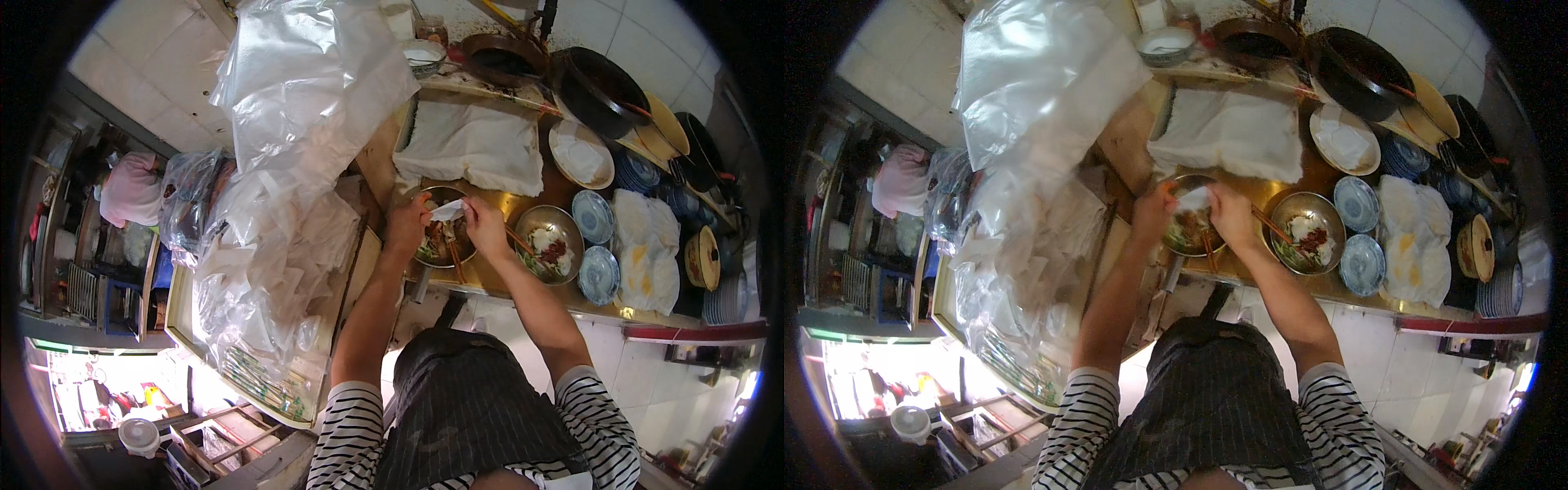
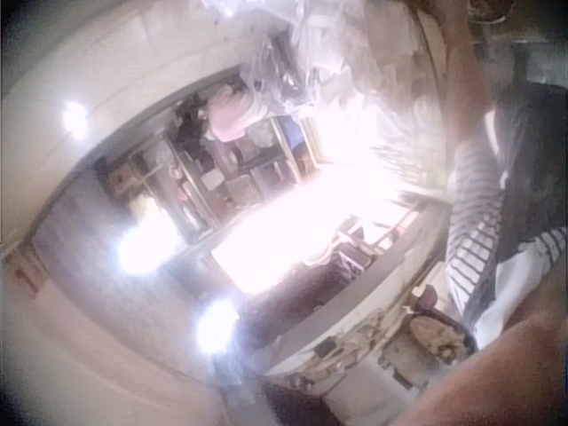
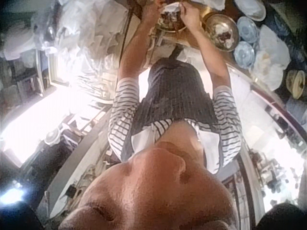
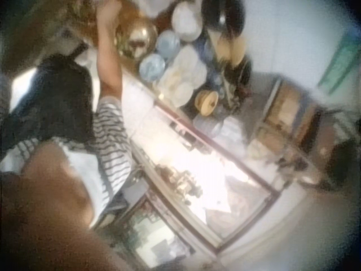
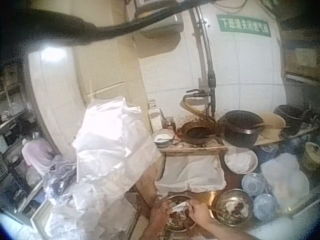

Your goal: The person scoops a dark sauce from a pot into two bowls containing noodles and vegetables. They add a white ingredient from a plastic bag, mix the contents with chopsticks, and transfer the noodles into serving bowls. Finally, they carry the bowls to a table in the dining area.

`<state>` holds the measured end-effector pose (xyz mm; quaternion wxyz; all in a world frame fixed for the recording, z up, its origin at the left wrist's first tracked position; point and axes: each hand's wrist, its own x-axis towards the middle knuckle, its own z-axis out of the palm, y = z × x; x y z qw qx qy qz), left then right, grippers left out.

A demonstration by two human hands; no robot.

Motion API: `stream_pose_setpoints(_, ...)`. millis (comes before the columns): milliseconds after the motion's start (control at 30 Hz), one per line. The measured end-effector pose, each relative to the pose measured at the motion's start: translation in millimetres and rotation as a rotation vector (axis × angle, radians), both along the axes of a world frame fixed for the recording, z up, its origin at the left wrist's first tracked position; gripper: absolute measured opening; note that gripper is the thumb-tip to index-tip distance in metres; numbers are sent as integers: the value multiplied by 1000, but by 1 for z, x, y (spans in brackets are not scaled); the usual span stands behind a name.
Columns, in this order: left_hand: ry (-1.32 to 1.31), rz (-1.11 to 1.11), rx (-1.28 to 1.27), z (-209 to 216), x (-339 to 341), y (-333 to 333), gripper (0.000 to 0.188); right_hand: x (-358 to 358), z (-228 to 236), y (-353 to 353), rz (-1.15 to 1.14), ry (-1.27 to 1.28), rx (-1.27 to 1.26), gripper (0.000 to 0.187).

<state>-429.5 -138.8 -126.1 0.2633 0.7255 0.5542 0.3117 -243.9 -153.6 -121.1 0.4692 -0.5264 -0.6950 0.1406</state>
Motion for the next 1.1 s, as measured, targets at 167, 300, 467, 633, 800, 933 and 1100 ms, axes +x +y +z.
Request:
stream_pose_setpoints(167,138,59,52,-5,-14,-1,35,8,-6,3,-5,22,-102,16)
stream_pose_setpoints(300,324,131,111,-22,-11,1,26,4,-20,10,118,67,-148,21)
stream_pose_setpoints(467,288,46,167,44,-4,-50,27,8,-45,21,181,334,-335,26)
stream_pose_setpoints(633,78,143,293,155,-69,-142,28,-18,-24,8,123,-179,-176,12)
stream_pose_setpoints(800,212,721,349,227,-194,-152,28,-20,-25,12,65,-307,-120,18)
stream_pose_setpoints(933,680,736,255,224,-253,-110,45,-2,-79,30,106,-195,-194,15)
stream_pose_setpoints(1100,913,799,29,225,-265,-98,71,-37,-21,6,51,-254,-164,11)
